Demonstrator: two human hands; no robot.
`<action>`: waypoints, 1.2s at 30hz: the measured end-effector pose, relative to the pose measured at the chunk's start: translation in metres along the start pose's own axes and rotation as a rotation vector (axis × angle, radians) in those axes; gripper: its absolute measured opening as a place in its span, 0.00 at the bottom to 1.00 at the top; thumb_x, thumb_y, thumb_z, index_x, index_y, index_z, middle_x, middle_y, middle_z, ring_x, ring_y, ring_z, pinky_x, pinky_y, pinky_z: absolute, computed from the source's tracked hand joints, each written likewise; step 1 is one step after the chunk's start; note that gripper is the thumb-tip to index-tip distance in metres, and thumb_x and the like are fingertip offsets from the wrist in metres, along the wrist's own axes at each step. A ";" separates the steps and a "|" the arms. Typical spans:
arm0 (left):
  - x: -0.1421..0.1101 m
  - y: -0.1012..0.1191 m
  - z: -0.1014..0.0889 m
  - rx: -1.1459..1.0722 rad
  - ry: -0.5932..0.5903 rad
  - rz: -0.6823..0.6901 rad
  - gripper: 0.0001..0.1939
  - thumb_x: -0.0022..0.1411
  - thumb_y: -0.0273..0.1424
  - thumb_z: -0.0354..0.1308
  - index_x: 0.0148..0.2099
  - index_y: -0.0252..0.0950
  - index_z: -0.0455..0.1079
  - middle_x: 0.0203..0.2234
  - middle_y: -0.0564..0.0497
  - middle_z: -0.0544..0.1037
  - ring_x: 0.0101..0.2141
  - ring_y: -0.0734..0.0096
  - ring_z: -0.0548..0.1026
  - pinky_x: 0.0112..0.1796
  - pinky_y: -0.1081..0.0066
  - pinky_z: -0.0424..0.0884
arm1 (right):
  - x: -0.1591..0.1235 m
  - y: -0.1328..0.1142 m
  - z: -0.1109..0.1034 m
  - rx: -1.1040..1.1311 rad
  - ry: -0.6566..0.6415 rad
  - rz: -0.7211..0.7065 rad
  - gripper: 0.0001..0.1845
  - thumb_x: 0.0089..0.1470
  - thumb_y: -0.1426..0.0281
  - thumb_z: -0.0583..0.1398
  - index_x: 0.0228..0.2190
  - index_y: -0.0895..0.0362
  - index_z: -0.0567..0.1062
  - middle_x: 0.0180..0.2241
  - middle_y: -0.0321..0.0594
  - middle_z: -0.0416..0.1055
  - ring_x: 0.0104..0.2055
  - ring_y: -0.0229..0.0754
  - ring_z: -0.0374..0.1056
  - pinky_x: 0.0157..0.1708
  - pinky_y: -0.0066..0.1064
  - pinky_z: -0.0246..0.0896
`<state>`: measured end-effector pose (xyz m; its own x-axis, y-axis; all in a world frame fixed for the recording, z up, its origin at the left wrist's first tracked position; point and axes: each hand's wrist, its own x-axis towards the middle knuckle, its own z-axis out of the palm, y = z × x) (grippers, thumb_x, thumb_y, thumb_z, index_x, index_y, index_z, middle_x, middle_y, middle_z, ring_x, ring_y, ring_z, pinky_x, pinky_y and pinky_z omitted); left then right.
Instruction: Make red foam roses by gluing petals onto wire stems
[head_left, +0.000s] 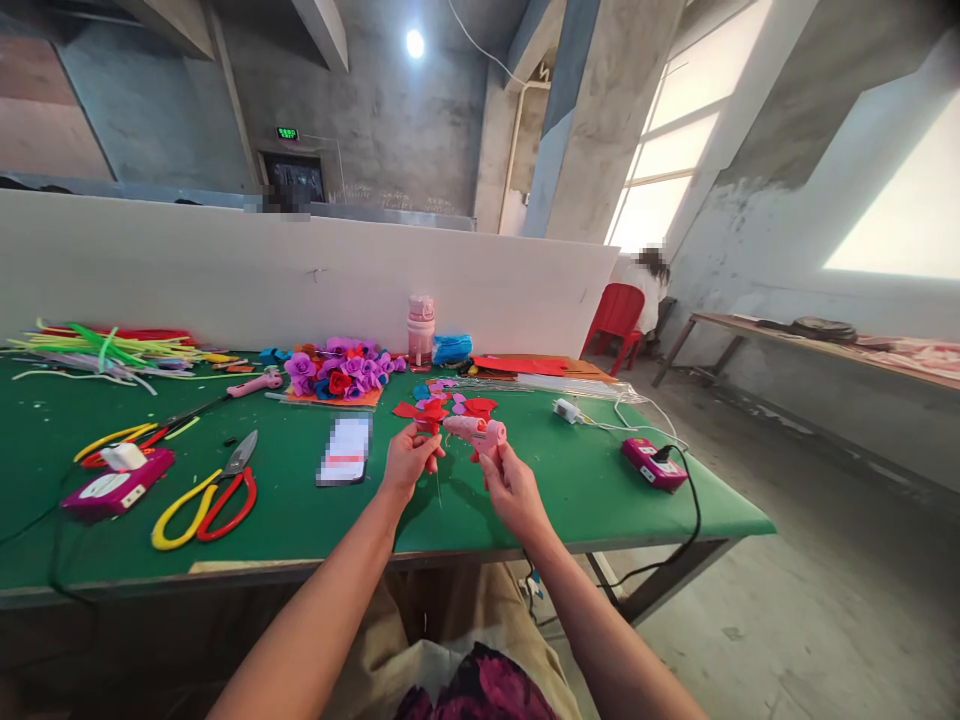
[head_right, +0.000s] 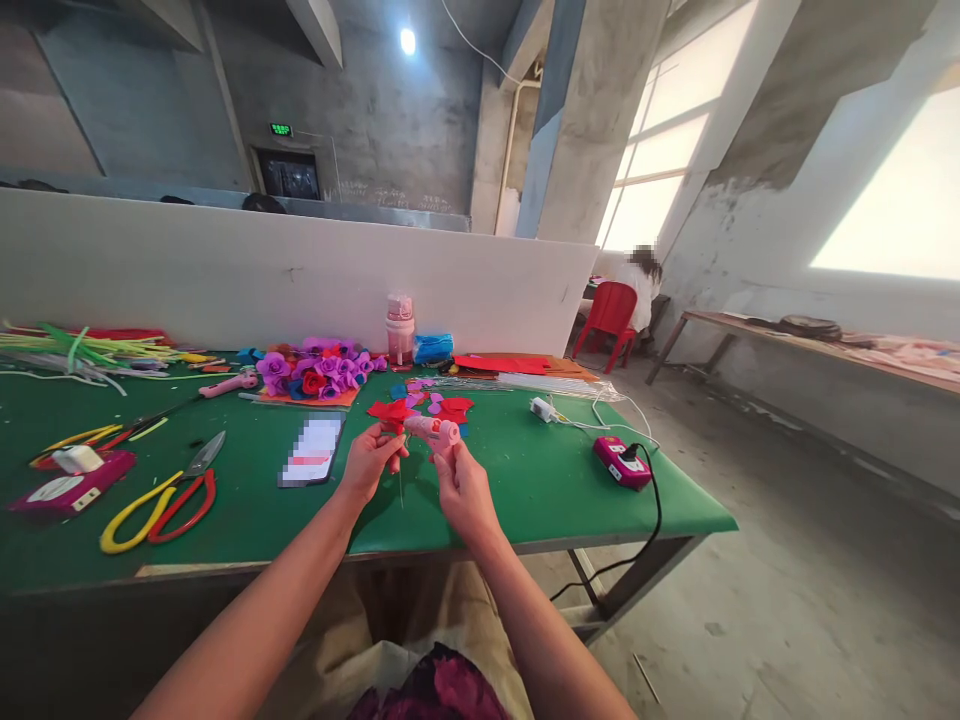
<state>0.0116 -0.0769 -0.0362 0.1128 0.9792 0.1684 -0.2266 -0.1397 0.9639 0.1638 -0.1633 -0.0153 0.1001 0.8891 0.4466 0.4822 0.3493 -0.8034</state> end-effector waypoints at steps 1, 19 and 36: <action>0.000 0.000 0.000 0.002 0.001 0.004 0.17 0.47 0.37 0.63 0.36 0.32 0.67 0.15 0.57 0.73 0.10 0.82 0.63 0.15 0.78 0.56 | 0.000 0.000 0.000 -0.005 -0.002 0.001 0.13 0.58 0.60 0.49 0.30 0.56 0.65 0.21 0.32 0.63 0.21 0.35 0.56 0.22 0.25 0.52; -0.005 0.010 0.000 -0.088 0.010 0.061 0.16 0.49 0.37 0.64 0.37 0.34 0.67 0.17 0.57 0.74 0.13 0.81 0.65 0.18 0.77 0.59 | -0.011 0.001 -0.027 0.214 -0.006 0.138 0.18 0.55 0.54 0.54 0.31 0.57 0.68 0.23 0.35 0.67 0.21 0.34 0.58 0.22 0.26 0.54; -0.020 0.026 -0.001 0.295 0.054 0.369 0.07 0.50 0.31 0.62 0.34 0.40 0.76 0.22 0.52 0.78 0.25 0.66 0.75 0.32 0.70 0.71 | 0.030 0.112 -0.103 0.407 0.156 0.560 0.22 0.37 0.54 0.67 0.25 0.60 0.72 0.15 0.33 0.64 0.15 0.33 0.59 0.13 0.24 0.53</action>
<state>0.0025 -0.0998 -0.0142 0.0240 0.8613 0.5075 0.0428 -0.5081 0.8602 0.3104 -0.1280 -0.0519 0.3765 0.9251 -0.0503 -0.0392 -0.0383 -0.9985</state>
